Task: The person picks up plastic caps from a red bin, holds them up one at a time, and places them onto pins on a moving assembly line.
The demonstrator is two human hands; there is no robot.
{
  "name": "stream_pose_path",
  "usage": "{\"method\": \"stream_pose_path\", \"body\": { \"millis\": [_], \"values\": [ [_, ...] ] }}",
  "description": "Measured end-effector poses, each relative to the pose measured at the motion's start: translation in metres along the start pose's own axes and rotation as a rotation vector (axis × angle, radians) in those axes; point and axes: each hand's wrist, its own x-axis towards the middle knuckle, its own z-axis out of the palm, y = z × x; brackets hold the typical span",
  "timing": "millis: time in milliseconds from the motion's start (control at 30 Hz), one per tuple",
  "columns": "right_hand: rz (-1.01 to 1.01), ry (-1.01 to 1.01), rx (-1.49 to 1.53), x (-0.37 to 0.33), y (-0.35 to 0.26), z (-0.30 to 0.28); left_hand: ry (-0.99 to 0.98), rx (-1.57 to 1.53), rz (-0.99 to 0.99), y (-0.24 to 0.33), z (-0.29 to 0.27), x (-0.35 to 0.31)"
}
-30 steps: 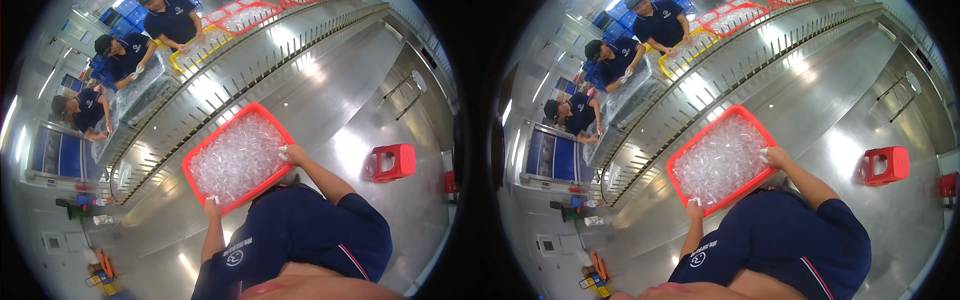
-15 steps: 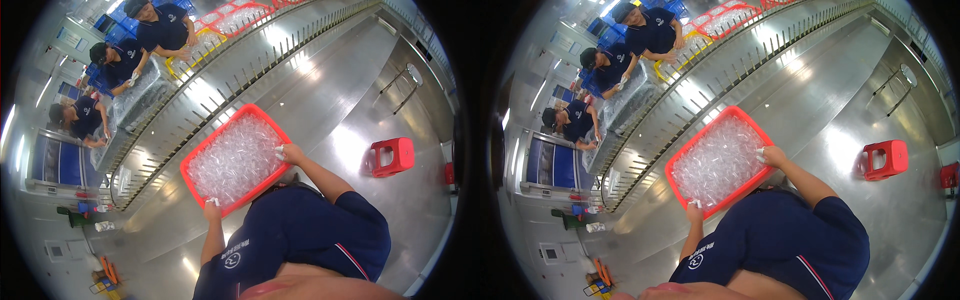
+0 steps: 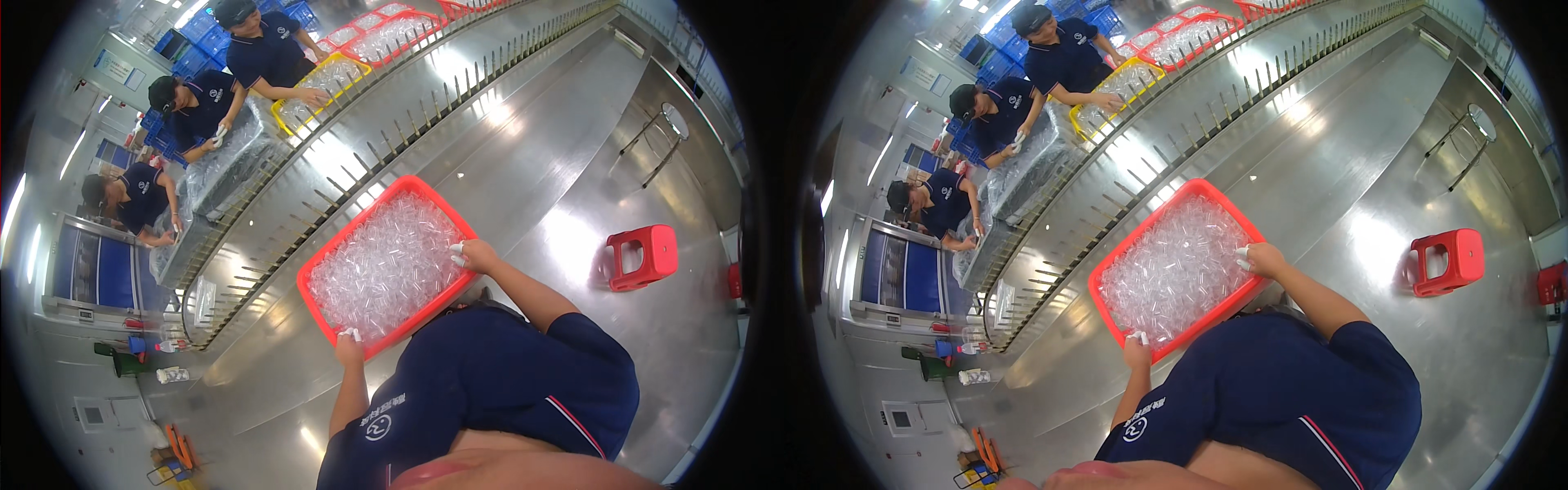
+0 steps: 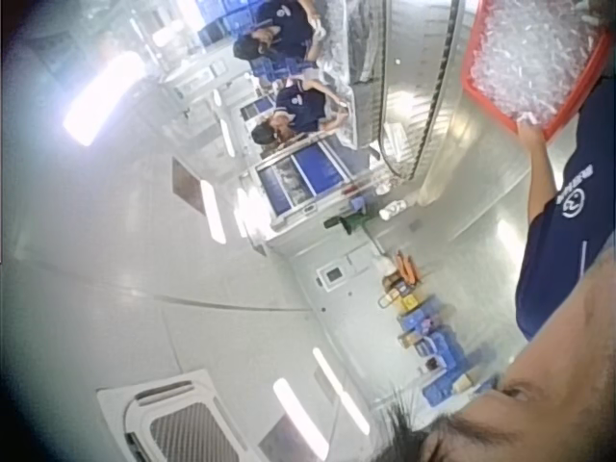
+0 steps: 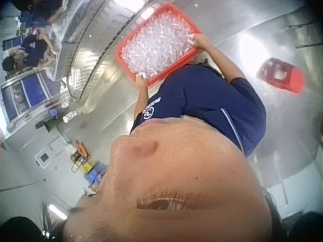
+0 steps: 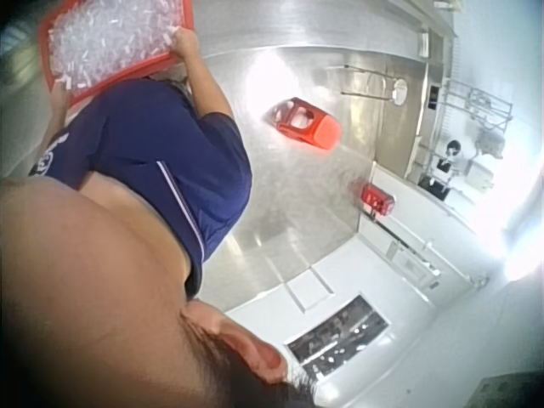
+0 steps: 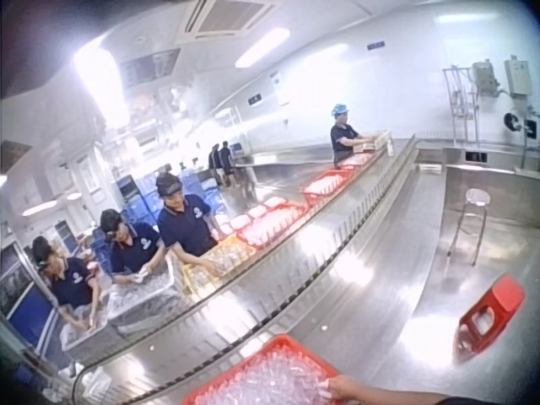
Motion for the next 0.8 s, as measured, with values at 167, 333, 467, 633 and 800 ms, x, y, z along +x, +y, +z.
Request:
{"method": "stream_pose_path", "body": {
  "millis": [167, 333, 467, 633, 800],
  "values": [
    [0.004, -0.017, -0.008, 0.001, -0.009, 0.008, -0.016, 0.009, -0.014, -0.010, -0.003, 0.001],
    [0.011, -0.029, 0.011, 0.003, -0.021, 0.015, -0.033, 0.016, -0.010, -0.025, -0.005, 0.001],
    [0.034, -0.038, 0.017, 0.005, -0.034, 0.028, -0.037, 0.017, -0.018, -0.041, -0.009, 0.001],
    [0.034, -0.049, 0.026, 0.005, -0.045, 0.039, 0.002, 0.008, 0.010, -0.055, -0.016, -0.002],
    [0.010, -0.016, 0.022, 0.008, -0.054, 0.046, 0.009, 0.014, -0.001, -0.066, -0.018, -0.001]
  ]
}}
